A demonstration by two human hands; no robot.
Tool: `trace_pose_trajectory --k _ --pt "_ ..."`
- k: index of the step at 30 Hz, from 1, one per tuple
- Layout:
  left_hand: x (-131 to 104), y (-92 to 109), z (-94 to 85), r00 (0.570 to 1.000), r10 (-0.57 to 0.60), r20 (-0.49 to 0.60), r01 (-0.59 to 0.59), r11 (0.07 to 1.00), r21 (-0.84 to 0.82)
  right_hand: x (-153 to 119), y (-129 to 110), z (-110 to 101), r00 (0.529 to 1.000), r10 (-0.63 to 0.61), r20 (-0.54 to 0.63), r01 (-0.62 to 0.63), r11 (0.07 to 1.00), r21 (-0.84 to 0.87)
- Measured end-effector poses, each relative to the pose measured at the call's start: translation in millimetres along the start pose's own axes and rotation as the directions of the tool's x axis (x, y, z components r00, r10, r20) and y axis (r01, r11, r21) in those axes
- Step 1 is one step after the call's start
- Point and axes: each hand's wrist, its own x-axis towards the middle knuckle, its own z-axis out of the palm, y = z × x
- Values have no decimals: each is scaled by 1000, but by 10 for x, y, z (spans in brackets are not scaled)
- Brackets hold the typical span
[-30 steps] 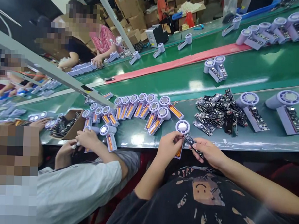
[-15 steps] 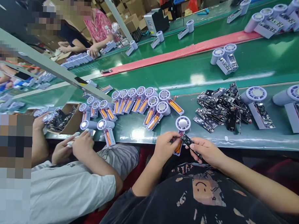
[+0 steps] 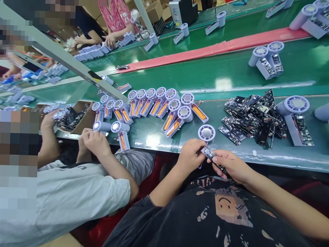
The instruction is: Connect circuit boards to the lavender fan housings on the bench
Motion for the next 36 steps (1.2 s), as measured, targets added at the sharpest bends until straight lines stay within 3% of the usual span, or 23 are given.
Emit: trace_pose_trajectory --k 3,6,10,14,21,24,27,30,32,36 --pt "20 12 -81 997 59 42 -60 998 8 -16 18 -20 1000 -1 -19 2 999 47" --pt "51 12 -219 981 28 193 -21 999 -36 -23 24 -30 1000 -11 -28 13 997 74" --pt "94 -66 -331 921 -67 384 147 972 -184 -18 20 -25 999 -26 -33 28 997 78" --pt "125 -209 -303 874 -137 466 324 879 -350 -14 14 -16 999 -28 -38 31 997 74" --pt "212 -292 -303 806 19 591 332 813 -479 -25 24 -14 999 -38 -22 39 997 67" --pt "228 -291 -309 818 45 574 305 812 -497 -37 14 -21 1000 -21 -13 21 997 71" --pt "200 -255 -278 869 -7 495 259 858 -443 -48 -19 -31 1000 -11 -17 13 997 78" --pt "134 -166 -204 953 -43 300 136 946 -294 -45 -51 -40 997 -27 -69 32 997 73" --pt "80 -93 -137 990 -2 143 22 991 -136 -32 -55 -43 992 -42 -115 47 998 39" --pt "-6 2 -18 994 91 -57 -79 980 183 9 -21 -56 980 -52 -190 33 994 -100"
